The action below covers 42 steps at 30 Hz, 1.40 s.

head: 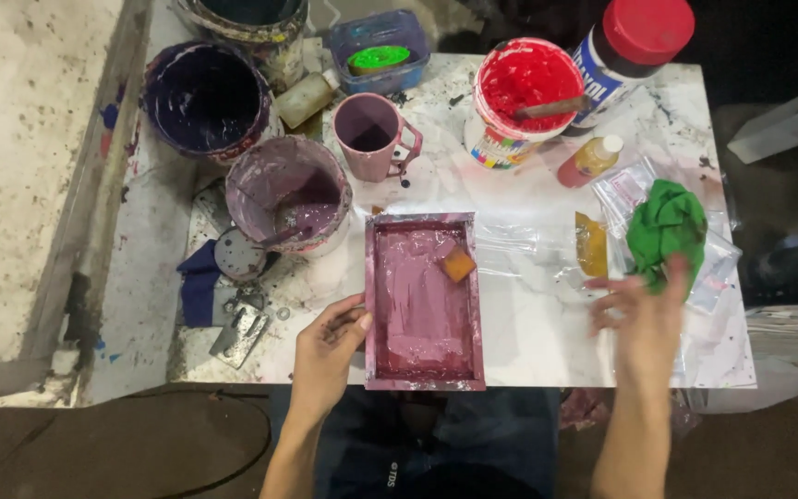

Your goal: Applying and spreading ink evenly into a small rectangular tray using a sponge.

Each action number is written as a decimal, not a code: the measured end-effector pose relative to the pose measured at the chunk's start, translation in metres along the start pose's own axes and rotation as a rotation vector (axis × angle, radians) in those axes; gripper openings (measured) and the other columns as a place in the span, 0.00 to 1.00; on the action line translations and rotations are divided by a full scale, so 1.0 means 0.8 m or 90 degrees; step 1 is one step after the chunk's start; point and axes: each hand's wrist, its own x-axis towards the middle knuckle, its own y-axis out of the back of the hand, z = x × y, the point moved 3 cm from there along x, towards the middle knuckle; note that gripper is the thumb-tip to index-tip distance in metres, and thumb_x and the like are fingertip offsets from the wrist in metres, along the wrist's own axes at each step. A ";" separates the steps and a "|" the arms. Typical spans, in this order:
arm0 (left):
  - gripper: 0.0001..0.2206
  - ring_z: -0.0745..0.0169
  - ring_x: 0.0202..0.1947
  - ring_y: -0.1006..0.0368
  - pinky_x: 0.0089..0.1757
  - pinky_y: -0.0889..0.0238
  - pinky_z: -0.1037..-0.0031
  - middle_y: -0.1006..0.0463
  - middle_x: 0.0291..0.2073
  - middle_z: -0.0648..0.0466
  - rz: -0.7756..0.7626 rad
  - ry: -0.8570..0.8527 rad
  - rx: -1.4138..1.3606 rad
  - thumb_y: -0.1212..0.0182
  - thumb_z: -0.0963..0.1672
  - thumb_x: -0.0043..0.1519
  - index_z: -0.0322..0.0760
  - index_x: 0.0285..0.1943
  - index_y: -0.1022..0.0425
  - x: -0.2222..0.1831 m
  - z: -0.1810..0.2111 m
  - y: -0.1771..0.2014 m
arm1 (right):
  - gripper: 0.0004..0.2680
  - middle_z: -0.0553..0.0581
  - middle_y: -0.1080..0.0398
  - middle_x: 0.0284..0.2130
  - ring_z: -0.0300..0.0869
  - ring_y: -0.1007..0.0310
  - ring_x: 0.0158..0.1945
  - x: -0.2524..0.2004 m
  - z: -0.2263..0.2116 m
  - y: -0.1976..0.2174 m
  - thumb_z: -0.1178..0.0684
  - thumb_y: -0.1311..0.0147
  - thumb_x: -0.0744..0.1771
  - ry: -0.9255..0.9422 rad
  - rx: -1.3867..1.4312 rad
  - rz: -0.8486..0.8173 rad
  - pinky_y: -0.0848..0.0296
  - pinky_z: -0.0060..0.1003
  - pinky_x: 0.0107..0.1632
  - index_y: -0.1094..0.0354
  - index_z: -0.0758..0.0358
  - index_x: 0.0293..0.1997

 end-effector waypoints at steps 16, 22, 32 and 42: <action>0.20 0.76 0.27 0.34 0.33 0.31 0.86 0.22 0.35 0.56 -0.109 -0.090 0.070 0.38 0.46 0.63 0.32 0.63 0.25 -0.020 0.023 -0.093 | 0.15 0.65 0.33 0.62 0.47 0.36 0.68 -0.043 0.013 -0.050 0.54 0.56 0.71 -0.025 -0.208 -0.073 0.40 0.38 0.71 0.36 0.69 0.65; 0.17 0.69 0.30 0.26 0.32 0.26 0.82 0.18 0.40 0.51 -0.102 -0.067 0.108 0.41 0.43 0.64 0.38 0.62 0.26 -0.003 0.025 -0.060 | 0.15 0.61 0.29 0.60 0.44 0.32 0.63 -0.033 0.022 -0.088 0.53 0.50 0.69 0.012 -0.183 -0.159 0.34 0.38 0.67 0.33 0.64 0.63; 0.16 0.49 0.40 0.19 0.40 0.25 0.66 0.17 0.42 0.38 0.040 -0.245 0.250 0.42 0.45 0.68 0.28 0.59 0.23 0.021 0.038 -0.015 | 0.12 0.65 0.22 0.43 0.42 0.25 0.46 -0.013 0.033 -0.157 0.59 0.45 0.69 0.129 -0.136 -0.214 0.23 0.42 0.48 0.27 0.65 0.60; 0.17 0.43 0.44 0.20 0.44 0.26 0.61 0.18 0.43 0.36 0.055 -0.248 0.276 0.44 0.45 0.69 0.26 0.60 0.25 0.025 0.058 -0.018 | 0.12 0.63 0.24 0.39 0.43 0.24 0.42 0.000 0.036 -0.165 0.58 0.46 0.70 0.166 -0.162 -0.228 0.22 0.40 0.43 0.28 0.66 0.61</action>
